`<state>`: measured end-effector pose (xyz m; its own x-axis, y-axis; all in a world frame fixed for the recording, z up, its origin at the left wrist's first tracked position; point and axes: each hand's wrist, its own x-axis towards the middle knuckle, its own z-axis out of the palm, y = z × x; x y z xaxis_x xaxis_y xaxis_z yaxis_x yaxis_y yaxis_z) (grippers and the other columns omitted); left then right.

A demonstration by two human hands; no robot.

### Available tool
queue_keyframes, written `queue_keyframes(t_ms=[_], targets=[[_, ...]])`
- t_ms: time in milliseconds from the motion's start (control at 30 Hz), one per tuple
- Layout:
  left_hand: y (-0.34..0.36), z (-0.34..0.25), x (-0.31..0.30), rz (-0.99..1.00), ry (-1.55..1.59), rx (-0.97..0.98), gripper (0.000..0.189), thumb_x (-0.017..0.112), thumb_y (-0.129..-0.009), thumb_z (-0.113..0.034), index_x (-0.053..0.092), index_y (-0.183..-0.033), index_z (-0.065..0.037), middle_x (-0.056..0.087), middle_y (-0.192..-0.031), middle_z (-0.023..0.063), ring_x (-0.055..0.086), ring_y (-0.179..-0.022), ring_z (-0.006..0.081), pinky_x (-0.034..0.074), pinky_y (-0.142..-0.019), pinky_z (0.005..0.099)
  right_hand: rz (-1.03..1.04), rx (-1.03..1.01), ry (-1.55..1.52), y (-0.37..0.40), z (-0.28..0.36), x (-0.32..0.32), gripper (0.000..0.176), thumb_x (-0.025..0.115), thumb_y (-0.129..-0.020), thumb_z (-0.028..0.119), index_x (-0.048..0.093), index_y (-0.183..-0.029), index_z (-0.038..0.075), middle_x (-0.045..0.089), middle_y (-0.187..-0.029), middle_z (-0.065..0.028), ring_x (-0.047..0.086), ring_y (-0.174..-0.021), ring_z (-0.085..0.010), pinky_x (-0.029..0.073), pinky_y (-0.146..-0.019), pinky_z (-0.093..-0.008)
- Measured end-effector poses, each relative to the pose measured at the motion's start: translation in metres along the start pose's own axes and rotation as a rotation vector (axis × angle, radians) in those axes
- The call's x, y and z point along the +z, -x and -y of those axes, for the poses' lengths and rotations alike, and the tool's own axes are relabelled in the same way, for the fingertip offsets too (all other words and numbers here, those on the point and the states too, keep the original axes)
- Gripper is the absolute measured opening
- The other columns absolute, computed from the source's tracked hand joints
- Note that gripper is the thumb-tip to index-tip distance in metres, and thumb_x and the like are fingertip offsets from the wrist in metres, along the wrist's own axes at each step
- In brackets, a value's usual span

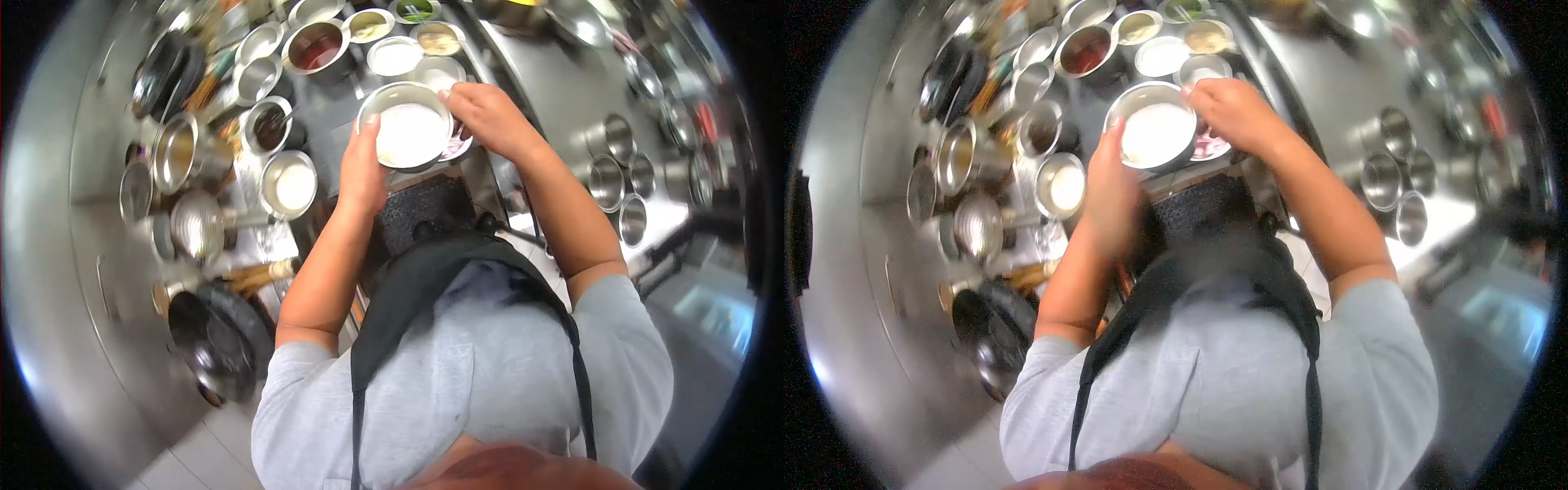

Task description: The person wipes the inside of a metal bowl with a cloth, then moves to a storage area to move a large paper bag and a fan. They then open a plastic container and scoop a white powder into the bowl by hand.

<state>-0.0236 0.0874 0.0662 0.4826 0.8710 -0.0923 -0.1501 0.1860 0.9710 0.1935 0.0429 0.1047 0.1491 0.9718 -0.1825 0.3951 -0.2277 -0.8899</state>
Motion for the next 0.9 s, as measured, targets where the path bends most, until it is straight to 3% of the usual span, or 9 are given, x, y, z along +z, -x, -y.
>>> queue_keyframes(t_ms=[133,200,467,500,533,600,733,800,900], targets=[[0.001,0.001,0.068,0.168,0.111,-0.193,0.054,0.046,-0.103,-0.038,0.04,-0.145,-0.005,0.056,-0.134,0.0116,0.056,-0.12,0.0213,0.046,-0.099,0.0397,-0.748,-0.19,-0.563,0.047,-0.064,-0.033,0.036,0.045,-0.103,0.032,0.063,-0.1,0.001,0.067,-0.102,-0.0101,0.064,-0.088,-0.0164,0.05,-0.077,-0.0306],[0.004,0.018,0.113,0.286,-0.047,-0.198,0.055,0.045,-0.103,-0.038,0.04,-0.145,-0.003,0.056,-0.135,0.0114,0.056,-0.121,0.0207,0.046,-0.101,0.0389,-1.004,-0.16,-0.096,0.079,-0.09,-0.037,0.034,0.046,-0.103,0.03,0.063,-0.098,0.001,0.067,-0.098,-0.0085,0.062,-0.089,-0.0163,0.047,-0.082,-0.0312],[0.028,0.039,0.24,0.649,0.102,-0.256,0.052,0.048,-0.104,-0.035,0.049,-0.134,0.006,0.059,-0.129,0.0132,0.06,-0.116,0.0207,0.048,-0.1,0.0343,-0.935,0.067,-1.146,0.231,-0.141,-0.081,0.033,0.055,-0.097,0.036,0.061,-0.112,0.007,0.063,-0.115,-0.004,0.056,-0.11,-0.0156,0.042,-0.094,-0.0337],[0.038,0.036,0.259,0.685,-0.417,0.328,0.044,0.059,-0.095,-0.023,0.052,-0.128,0.006,0.069,-0.099,0.0168,0.067,-0.091,0.0288,0.051,-0.08,0.0371,-0.781,0.017,-1.354,0.25,-0.128,-0.082,0.045,0.054,-0.097,0.043,0.059,-0.126,0.01,0.061,-0.127,-0.0052,0.051,-0.122,-0.0182,0.04,-0.101,-0.0373],[0.04,0.045,0.283,0.619,-0.011,-0.18,0.048,0.049,-0.102,-0.036,0.056,-0.126,0.005,0.069,-0.1,0.0132,0.066,-0.09,0.0241,0.051,-0.079,0.0358,-0.775,-0.069,-1.405,0.26,-0.136,-0.077,0.058,0.051,-0.096,0.052,0.051,-0.139,0.013,0.058,-0.135,-0.0086,0.05,-0.128,-0.0242,0.043,-0.102,-0.0447],[0.054,0.026,0.321,0.718,-0.079,-0.327,0.059,0.05,-0.103,-0.039,0.049,-0.135,0.01,0.057,-0.133,0.0146,0.056,-0.121,0.0228,0.044,-0.103,0.0343,-0.225,-0.524,-1.828,0.287,-0.166,-0.088,0.067,0.048,-0.094,0.06,0.045,-0.143,0.013,0.056,-0.137,-0.0109,0.05,-0.13,-0.0289,0.046,-0.101,-0.052],[0.058,0.013,0.376,0.87,-0.365,-0.45,0.058,0.052,-0.101,-0.04,0.052,-0.132,0.009,0.06,-0.128,0.0159,0.056,-0.121,0.0237,0.042,-0.103,0.0347,-0.66,-0.511,-1.702,0.33,-0.181,-0.114,0.072,0.049,-0.094,0.059,0.041,-0.146,0.009,0.049,-0.144,-0.0138,0.046,-0.135,-0.0318,0.037,-0.112,-0.051],[0.048,0.052,0.383,1.024,-0.51,0.011,0.058,0.055,-0.098,-0.044,0.056,-0.128,0.006,0.063,-0.122,0.0172,0.06,-0.111,0.0251,0.046,-0.095,0.0334,-0.793,-0.42,-1.63,0.351,-0.203,-0.134,0.072,0.051,-0.093,0.056,0.043,-0.144,0.007,0.05,-0.144,-0.0141,0.045,-0.135,-0.0314,0.033,-0.115,-0.0482],[0.037,0.111,0.375,1.153,-0.71,-0.364,0.058,0.056,-0.094,-0.047,0.059,-0.122,0.004,0.064,-0.117,0.017,0.066,-0.094,0.0253,0.052,-0.074,0.0331,-1.0,-0.36,-1.444,0.377,-0.237,-0.154,0.067,0.053,-0.093,0.053,0.047,-0.142,0.009,0.052,-0.142,-0.0109,0.047,-0.134,-0.0303,0.034,-0.113,-0.0471]])
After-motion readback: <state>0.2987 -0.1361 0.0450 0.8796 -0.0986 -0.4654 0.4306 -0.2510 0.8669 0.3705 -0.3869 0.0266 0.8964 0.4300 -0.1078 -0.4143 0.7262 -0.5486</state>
